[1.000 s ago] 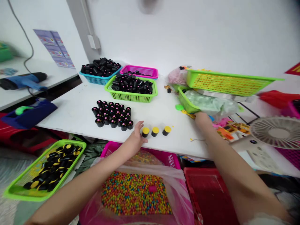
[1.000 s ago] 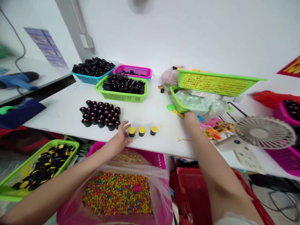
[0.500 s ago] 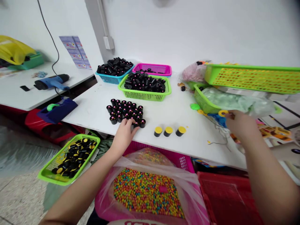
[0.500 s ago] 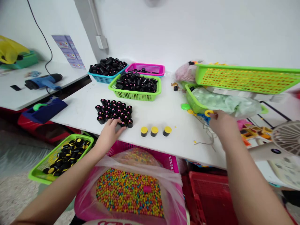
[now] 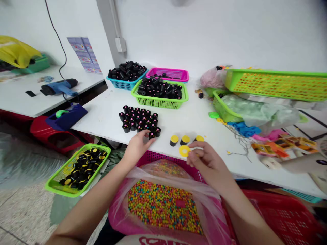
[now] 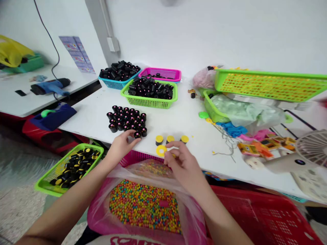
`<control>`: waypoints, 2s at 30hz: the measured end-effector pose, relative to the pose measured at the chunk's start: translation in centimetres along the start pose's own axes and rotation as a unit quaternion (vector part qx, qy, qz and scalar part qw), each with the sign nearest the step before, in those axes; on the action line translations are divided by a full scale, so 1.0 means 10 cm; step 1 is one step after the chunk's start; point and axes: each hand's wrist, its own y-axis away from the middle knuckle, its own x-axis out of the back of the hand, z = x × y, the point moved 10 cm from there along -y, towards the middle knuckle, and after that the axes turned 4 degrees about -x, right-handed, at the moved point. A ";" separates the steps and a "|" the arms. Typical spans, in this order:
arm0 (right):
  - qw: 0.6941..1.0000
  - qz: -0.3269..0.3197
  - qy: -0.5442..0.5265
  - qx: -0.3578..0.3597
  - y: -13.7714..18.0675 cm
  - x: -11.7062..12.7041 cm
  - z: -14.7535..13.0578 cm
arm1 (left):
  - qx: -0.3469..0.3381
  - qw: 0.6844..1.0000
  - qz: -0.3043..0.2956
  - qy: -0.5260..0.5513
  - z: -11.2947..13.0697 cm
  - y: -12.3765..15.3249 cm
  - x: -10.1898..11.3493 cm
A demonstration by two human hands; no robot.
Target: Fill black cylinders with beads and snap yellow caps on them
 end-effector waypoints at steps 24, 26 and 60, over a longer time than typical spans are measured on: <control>0.980 -0.007 -0.187 0.061 0.76 -0.54 -0.33 | -0.089 0.852 -0.178 0.485 1.36 1.18 0.07; 0.987 0.006 -0.133 0.093 0.78 -0.50 -0.39 | -0.059 0.852 -0.163 0.494 1.32 1.18 0.08; 0.961 -0.024 -0.267 0.072 0.65 -0.28 -0.06 | -0.054 0.821 -0.312 0.475 1.45 1.14 -0.24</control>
